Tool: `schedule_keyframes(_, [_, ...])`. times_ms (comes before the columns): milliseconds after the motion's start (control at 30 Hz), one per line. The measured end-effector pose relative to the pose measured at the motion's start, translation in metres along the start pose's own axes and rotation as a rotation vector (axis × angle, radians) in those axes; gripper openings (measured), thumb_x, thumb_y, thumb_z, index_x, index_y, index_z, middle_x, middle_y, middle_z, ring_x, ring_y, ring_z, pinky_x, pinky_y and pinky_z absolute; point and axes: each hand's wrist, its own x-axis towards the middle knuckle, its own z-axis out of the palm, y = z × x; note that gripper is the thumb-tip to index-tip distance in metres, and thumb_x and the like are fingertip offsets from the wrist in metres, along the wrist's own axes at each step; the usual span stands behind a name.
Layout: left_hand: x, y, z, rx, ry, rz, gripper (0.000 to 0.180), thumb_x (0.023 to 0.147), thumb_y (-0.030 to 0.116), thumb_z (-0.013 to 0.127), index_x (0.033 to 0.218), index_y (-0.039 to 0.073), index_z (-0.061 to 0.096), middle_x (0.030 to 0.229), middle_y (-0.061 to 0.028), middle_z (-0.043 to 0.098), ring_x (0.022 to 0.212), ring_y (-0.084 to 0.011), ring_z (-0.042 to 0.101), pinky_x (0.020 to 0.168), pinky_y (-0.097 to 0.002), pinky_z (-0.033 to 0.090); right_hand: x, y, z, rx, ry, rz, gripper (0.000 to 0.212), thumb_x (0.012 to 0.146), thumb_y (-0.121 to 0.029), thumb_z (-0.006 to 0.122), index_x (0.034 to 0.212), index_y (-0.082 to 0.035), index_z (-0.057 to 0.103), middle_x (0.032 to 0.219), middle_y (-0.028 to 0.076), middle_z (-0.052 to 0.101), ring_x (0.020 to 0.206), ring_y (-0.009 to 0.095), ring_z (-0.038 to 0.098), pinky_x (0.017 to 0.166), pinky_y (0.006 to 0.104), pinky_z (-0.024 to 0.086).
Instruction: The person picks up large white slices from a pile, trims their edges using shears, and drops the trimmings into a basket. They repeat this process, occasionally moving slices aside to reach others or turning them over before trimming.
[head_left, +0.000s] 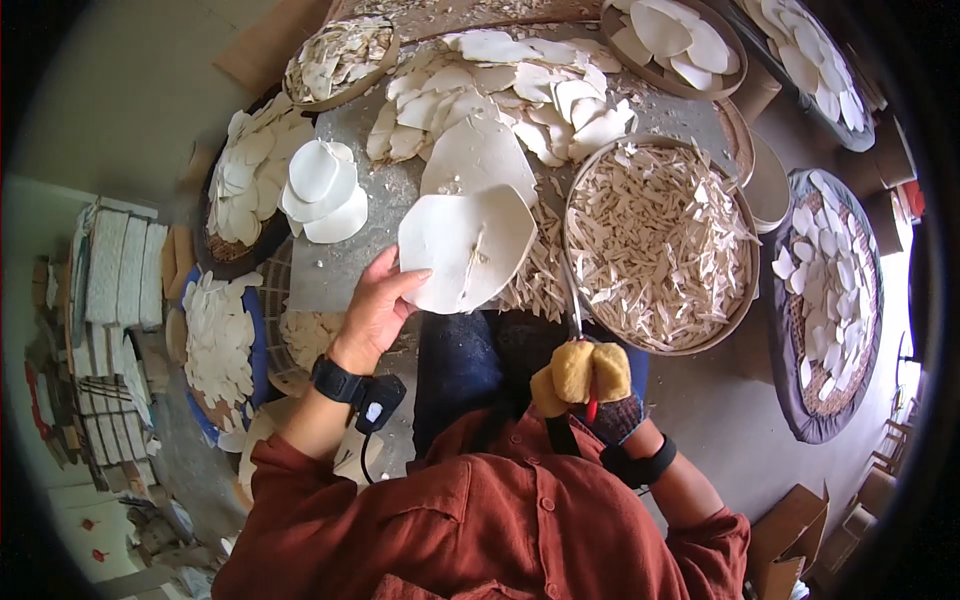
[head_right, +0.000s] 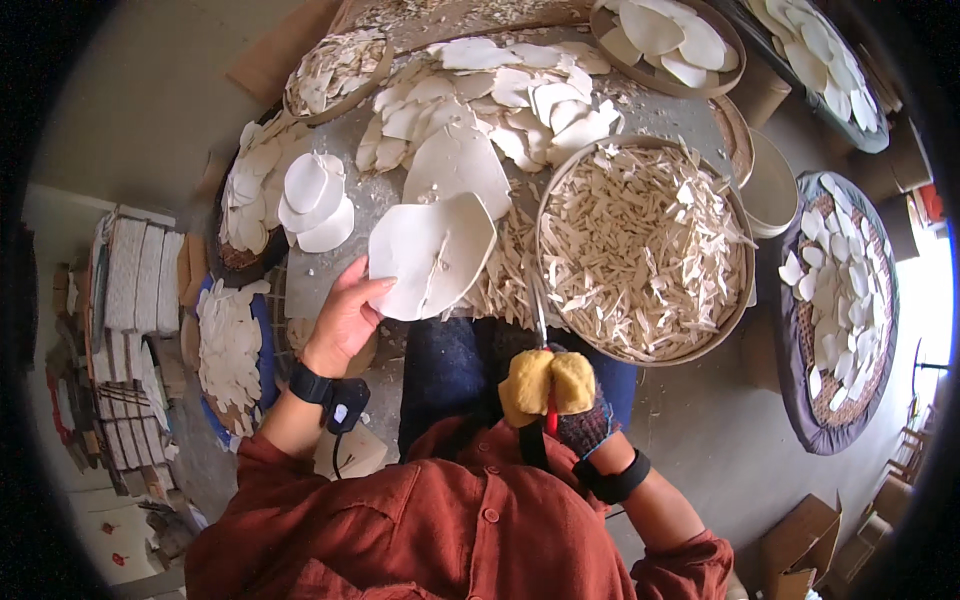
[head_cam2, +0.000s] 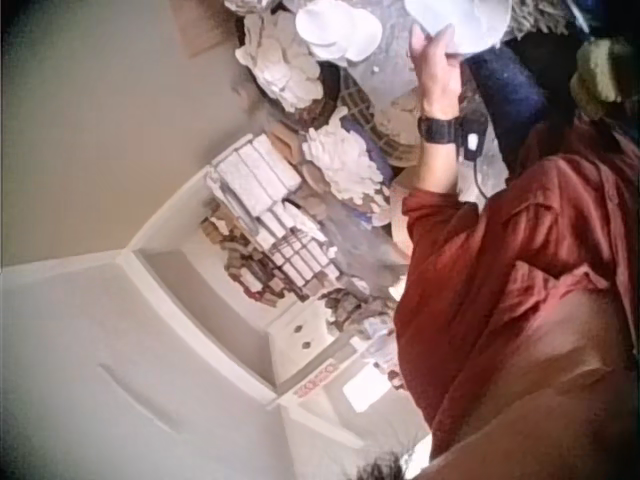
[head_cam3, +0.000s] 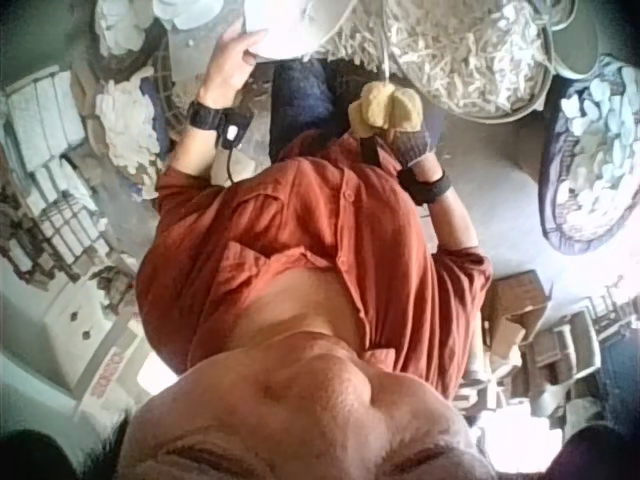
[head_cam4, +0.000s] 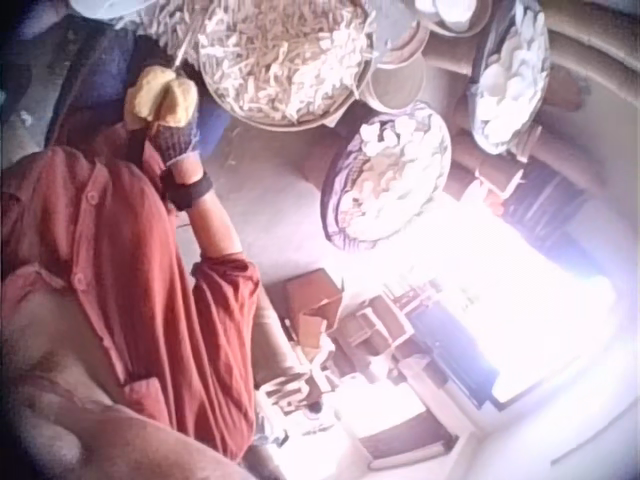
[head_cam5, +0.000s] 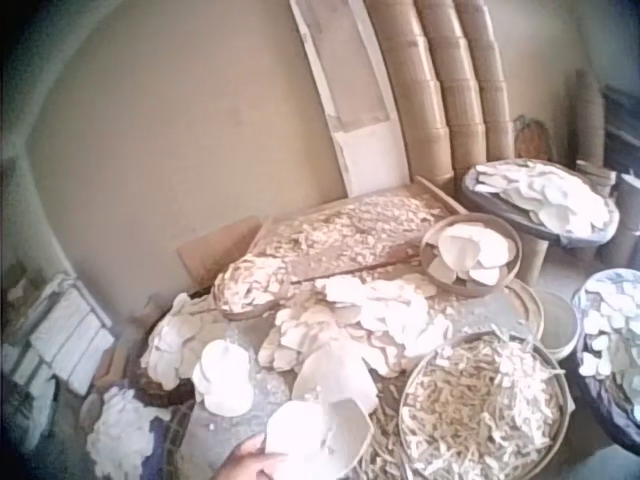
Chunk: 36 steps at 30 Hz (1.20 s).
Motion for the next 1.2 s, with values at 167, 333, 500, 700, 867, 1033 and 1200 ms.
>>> schedule_keyframes(167, [-0.005, -0.009, -0.002, -0.166, 0.057, 0.022, 0.04, 0.081, 0.004, 0.056, 0.12, 0.002, 0.046, 0.111, -0.0084, 0.056, 0.097, -0.0169, 0.058, 0.08, -0.0306, 0.051, 0.012, 0.011, 0.019, 0.119, -0.083, 0.163, 0.028, 0.088, -0.012, 0.053, 0.112, 0.003, 0.05, 0.112, 0.014, 0.056, 0.104, 0.024, 0.056, 0.092, 0.0384, 0.045])
schedule_keyframes(333, [-0.009, -0.016, 0.0, -0.208, 0.083, 0.128, 0.042, 0.081, -0.001, 0.054, 0.121, 0.003, 0.043, 0.116, -0.0094, 0.053, 0.104, -0.0196, 0.055, 0.088, -0.0341, 0.047, 0.018, 0.031, 0.028, -0.13, -0.14, 0.094, 0.028, 0.09, -0.013, 0.05, 0.113, 0.002, 0.05, 0.115, 0.016, 0.055, 0.107, 0.023, 0.055, 0.094, 0.037, 0.044])
schedule_keyframes(500, [-0.009, -0.023, 0.006, -0.175, 0.138, 0.189, 0.044, 0.08, -0.002, 0.056, 0.12, 0.003, 0.039, 0.113, -0.0111, 0.053, 0.102, -0.0189, 0.056, 0.085, -0.0338, 0.049, 0.037, 0.037, 0.04, -0.308, -0.093, 0.195, 0.024, 0.09, -0.011, 0.049, 0.11, 0.002, 0.053, 0.107, 0.012, 0.06, 0.099, 0.02, 0.059, 0.085, 0.0321, 0.049])
schedule_keyframes(700, [-0.006, -0.029, 0.004, -0.083, 0.119, 0.208, 0.049, 0.081, -0.003, 0.055, 0.123, 0.005, 0.033, 0.114, -0.0111, 0.052, 0.101, -0.0169, 0.055, 0.085, -0.0318, 0.048, 0.05, 0.04, 0.04, -0.343, -0.034, 0.238, 0.023, 0.091, -0.012, 0.049, 0.109, 0.001, 0.052, 0.106, 0.011, 0.06, 0.099, 0.018, 0.059, 0.086, 0.0315, 0.048])
schedule_keyframes(867, [-0.004, -0.025, 0.002, -0.021, 0.1, 0.169, 0.049, 0.081, -0.003, 0.055, 0.123, 0.005, 0.032, 0.114, -0.0106, 0.052, 0.1, -0.0156, 0.055, 0.082, -0.0294, 0.048, 0.052, 0.036, 0.04, -0.385, -0.036, 0.262, 0.024, 0.091, -0.015, 0.052, 0.109, 0.0, 0.051, 0.104, 0.009, 0.06, 0.097, 0.016, 0.059, 0.086, 0.0302, 0.048])
schedule_keyframes(1033, [0.003, -0.028, 0.003, -0.089, 0.087, 0.2, 0.053, 0.08, -0.004, 0.054, 0.126, 0.007, 0.03, 0.112, -0.0105, 0.052, 0.098, -0.0156, 0.056, 0.08, -0.028, 0.049, 0.053, 0.037, 0.032, -0.441, 0.023, 0.268, 0.026, 0.09, -0.019, 0.054, 0.107, 0.0, 0.053, 0.101, 0.008, 0.06, 0.094, 0.015, 0.059, 0.085, 0.0295, 0.048])
schedule_keyframes(1200, [0.002, -0.025, 0.016, -0.156, 0.118, 0.194, 0.054, 0.08, -0.004, 0.054, 0.127, 0.008, 0.03, 0.11, -0.0094, 0.054, 0.094, -0.0145, 0.058, 0.074, -0.0254, 0.05, 0.053, 0.026, 0.032, -0.763, -0.245, 0.061, 0.038, 0.086, -0.013, 0.055, 0.118, 0.003, 0.045, 0.112, 0.011, 0.054, 0.103, 0.022, 0.054, 0.095, 0.0346, 0.042])
